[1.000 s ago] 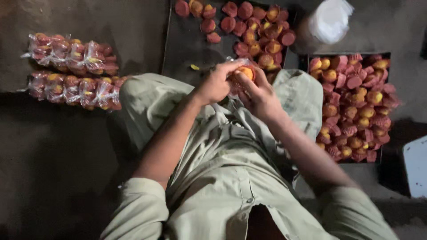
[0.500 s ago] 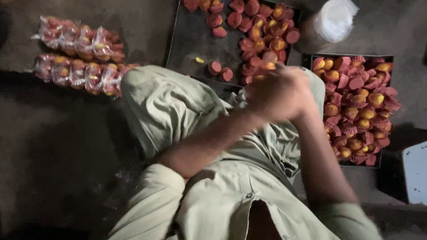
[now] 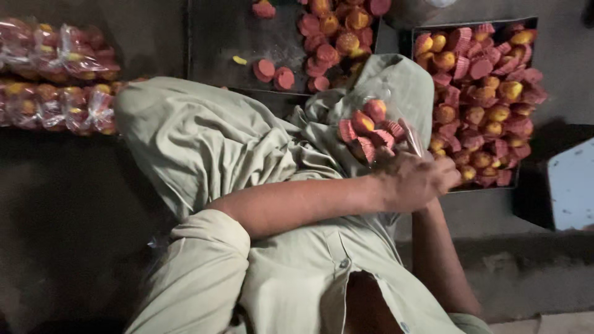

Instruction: The person sits on the floor and repeatedly picks up small cupcakes in pink wrappers from a tray. They place several cupcakes into a clear plastic bag, then tie the bag closed and set it aside. The process is repeated continuously with new bags and cupcakes.

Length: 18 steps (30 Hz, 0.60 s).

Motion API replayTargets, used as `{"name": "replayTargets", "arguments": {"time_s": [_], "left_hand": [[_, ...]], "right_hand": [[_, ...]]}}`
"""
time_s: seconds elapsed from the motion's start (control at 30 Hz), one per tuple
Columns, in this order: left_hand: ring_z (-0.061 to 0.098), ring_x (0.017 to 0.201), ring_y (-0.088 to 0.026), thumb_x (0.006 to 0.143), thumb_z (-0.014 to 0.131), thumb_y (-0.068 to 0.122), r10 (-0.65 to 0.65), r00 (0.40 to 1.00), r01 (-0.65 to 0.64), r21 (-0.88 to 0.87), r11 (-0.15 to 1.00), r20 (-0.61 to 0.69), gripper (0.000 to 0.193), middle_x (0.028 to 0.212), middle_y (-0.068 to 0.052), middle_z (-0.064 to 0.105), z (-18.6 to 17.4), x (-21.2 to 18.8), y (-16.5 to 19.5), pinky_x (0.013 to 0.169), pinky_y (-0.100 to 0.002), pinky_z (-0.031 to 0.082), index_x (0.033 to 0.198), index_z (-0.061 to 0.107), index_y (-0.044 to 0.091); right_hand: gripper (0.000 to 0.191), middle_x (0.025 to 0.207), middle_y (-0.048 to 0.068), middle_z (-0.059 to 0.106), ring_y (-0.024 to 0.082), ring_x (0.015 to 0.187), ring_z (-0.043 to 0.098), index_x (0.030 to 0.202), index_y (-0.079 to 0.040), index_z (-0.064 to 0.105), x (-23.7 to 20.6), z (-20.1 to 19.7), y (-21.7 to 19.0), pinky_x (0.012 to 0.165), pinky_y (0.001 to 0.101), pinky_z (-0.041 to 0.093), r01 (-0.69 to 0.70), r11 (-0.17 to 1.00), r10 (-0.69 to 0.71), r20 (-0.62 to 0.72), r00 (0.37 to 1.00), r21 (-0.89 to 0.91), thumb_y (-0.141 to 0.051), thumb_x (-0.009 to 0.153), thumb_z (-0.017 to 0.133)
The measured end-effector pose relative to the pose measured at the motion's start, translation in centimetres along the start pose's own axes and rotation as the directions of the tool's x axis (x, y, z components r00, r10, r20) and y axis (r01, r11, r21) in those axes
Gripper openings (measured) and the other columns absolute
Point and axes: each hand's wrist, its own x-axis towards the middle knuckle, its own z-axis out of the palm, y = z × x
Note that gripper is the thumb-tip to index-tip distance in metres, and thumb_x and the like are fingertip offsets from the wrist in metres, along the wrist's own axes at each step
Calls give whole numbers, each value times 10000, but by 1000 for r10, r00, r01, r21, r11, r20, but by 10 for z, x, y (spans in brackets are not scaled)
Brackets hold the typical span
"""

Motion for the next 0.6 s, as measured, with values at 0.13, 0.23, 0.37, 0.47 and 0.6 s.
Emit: {"name": "replayTargets", "arguments": {"time_s": [0.13, 0.23, 0.37, 0.47, 0.6], "left_hand": [[726, 830, -327, 803, 552, 86, 10, 999, -12, -61, 998, -47, 280, 1019, -108, 610, -7, 2, 4, 693, -445, 578, 1079, 602, 86], [720, 839, -337, 730, 577, 55, -3, 998, -1, -59, 998, -63, 340, 973, -104, 592, -15, 4, 1, 697, -461, 573, 1068, 598, 94], [716, 864, -340, 776, 603, 47, -43, 996, 43, -6, 999, -75, 225, 974, -103, 588, -20, 7, -2, 694, -468, 558, 996, 572, 83], [714, 836, -330, 794, 602, 65, -86, 996, 85, -14, 996, -38, 160, 952, -105, 594, -20, 8, 0, 691, -458, 559, 949, 566, 75], [716, 839, -319, 805, 599, 83, -70, 997, 70, -15, 997, -23, 104, 913, -101, 605, -23, 9, -3, 725, -449, 571, 908, 593, 70]], "right_hand": [[209, 1142, 96, 579, 254, 1120, 567, 979, -70, 754, 3, 4, -2, 973, 304, 449, 91, 994, -94, -32, 995, -67, -205, 903, 613], [212, 1154, 117, 582, 286, 1115, 580, 1023, -56, 718, 3, 6, -9, 940, 357, 467, 96, 985, -100, 23, 995, 141, -203, 907, 618], [239, 1169, 144, 587, 328, 1109, 597, 1083, -37, 671, -1, 7, -13, 897, 427, 491, 99, 921, -126, 48, 991, 376, -199, 913, 626], [273, 1181, 164, 591, 360, 1104, 609, 1127, -22, 636, 11, 12, 15, 864, 479, 509, 153, 798, -233, 64, 970, 582, -196, 917, 631], [408, 1153, 198, 619, 419, 1084, 615, 1182, -10, 602, 57, 31, 98, 876, 507, 505, 575, 232, -818, -163, 552, 784, -123, 800, 686]]}}
